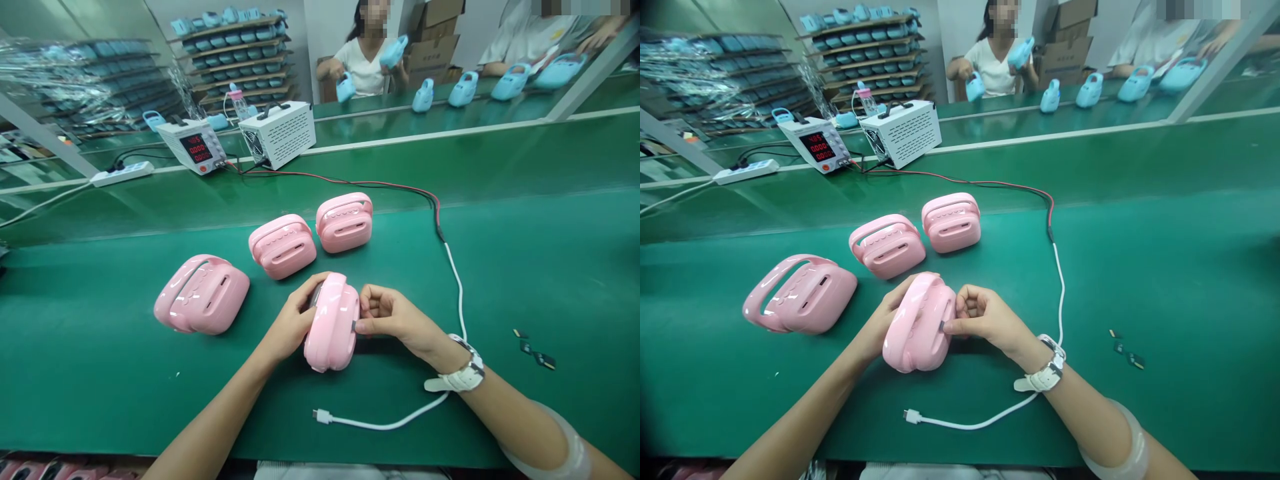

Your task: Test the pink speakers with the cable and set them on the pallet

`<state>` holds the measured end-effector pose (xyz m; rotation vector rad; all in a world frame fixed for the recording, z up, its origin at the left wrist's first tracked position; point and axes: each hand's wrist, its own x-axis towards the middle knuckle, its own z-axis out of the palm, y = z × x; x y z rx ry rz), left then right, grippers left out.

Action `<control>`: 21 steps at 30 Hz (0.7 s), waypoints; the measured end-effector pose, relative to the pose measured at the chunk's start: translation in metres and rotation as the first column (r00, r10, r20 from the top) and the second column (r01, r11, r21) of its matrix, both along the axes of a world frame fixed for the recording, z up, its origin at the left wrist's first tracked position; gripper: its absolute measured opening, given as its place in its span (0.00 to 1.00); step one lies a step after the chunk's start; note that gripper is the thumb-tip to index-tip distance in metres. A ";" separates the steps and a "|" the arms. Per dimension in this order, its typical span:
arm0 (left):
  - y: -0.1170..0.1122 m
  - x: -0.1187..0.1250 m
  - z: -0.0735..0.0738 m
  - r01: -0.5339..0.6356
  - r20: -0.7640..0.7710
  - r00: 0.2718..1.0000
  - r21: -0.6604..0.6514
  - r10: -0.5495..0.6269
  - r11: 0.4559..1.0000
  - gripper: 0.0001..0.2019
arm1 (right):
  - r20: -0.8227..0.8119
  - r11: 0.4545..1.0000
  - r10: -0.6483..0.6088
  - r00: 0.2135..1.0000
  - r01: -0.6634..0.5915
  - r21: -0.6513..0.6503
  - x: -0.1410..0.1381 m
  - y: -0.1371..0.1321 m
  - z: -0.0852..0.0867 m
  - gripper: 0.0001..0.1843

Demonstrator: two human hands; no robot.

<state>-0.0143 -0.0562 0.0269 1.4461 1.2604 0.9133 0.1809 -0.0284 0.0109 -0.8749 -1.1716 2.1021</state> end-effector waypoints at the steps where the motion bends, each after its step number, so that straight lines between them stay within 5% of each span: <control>1: 0.000 0.000 0.000 0.001 0.002 1.000 -0.002 -0.001 1.000 0.21 | -0.003 1.000 -0.004 1.000 0.004 -0.002 0.000 0.000 0.000 0.25; 21: -0.002 0.001 -0.001 -0.042 0.017 0.999 -0.011 0.042 0.999 0.25 | 0.005 0.995 -0.102 0.995 0.102 0.000 -0.004 -0.005 0.001 0.25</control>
